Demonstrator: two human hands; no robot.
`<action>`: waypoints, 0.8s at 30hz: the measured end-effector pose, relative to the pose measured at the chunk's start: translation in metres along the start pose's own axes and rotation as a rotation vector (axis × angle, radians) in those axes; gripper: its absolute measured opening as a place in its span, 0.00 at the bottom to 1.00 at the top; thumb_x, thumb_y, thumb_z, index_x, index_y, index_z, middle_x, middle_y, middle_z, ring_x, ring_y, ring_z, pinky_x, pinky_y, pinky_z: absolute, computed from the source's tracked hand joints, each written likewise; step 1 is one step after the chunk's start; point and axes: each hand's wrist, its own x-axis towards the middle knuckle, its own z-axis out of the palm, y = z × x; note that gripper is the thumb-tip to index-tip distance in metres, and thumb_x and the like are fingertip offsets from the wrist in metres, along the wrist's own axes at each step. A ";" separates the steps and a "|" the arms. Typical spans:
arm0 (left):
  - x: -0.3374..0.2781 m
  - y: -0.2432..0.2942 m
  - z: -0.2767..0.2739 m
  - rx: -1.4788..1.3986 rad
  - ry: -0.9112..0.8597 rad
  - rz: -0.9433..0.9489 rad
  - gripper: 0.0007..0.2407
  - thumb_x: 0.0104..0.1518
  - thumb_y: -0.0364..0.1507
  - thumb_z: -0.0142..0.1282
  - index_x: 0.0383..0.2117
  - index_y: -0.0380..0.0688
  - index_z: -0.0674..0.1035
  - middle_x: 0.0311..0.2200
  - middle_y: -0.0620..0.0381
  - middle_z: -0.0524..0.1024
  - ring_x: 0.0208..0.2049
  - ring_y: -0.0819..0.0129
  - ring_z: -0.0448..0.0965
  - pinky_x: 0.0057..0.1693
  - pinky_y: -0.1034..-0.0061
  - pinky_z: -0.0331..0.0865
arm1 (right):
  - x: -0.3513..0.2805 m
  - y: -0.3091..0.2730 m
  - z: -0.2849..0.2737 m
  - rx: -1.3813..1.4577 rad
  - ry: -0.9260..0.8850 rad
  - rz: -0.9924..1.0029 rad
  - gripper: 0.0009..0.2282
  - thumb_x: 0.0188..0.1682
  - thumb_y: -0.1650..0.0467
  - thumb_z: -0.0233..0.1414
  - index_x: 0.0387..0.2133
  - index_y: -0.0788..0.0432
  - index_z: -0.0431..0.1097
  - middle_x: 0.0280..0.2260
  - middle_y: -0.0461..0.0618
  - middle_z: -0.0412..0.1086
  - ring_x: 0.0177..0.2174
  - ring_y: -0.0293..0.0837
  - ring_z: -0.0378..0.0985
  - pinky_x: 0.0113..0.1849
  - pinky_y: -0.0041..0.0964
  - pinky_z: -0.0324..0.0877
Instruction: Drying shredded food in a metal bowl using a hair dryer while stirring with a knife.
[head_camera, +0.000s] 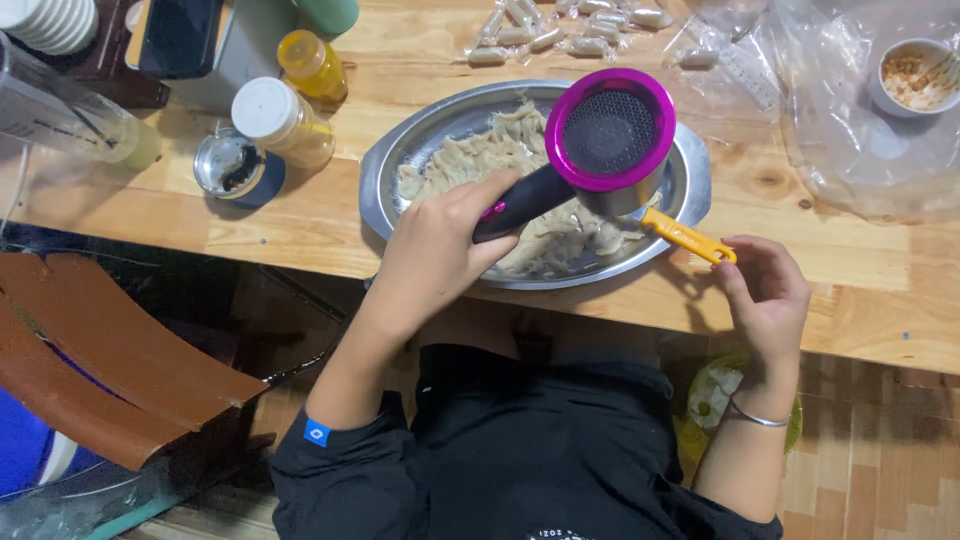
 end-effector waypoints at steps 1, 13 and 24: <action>-0.002 0.001 -0.003 -0.001 0.000 -0.002 0.20 0.57 0.31 0.63 0.56 0.49 0.74 0.48 0.53 0.82 0.43 0.50 0.82 0.41 0.60 0.73 | 0.000 -0.001 0.000 -0.001 -0.002 0.001 0.08 0.59 0.76 0.53 0.49 0.65 0.67 0.47 0.55 0.71 0.42 0.43 0.75 0.47 0.34 0.77; -0.051 0.006 -0.036 0.041 -0.090 -0.077 0.21 0.55 0.31 0.64 0.56 0.47 0.75 0.47 0.53 0.82 0.42 0.49 0.82 0.39 0.60 0.72 | -0.003 -0.003 0.000 -0.067 -0.012 -0.049 0.08 0.60 0.76 0.52 0.50 0.67 0.67 0.48 0.58 0.70 0.47 0.47 0.75 0.50 0.36 0.75; -0.093 0.002 -0.054 0.109 -0.062 -0.198 0.22 0.51 0.30 0.65 0.55 0.49 0.77 0.48 0.54 0.83 0.47 0.58 0.83 0.45 0.68 0.73 | 0.001 -0.008 0.002 -0.138 -0.161 -0.155 0.19 0.52 0.80 0.57 0.56 0.66 0.64 0.53 0.59 0.68 0.53 0.50 0.73 0.59 0.41 0.71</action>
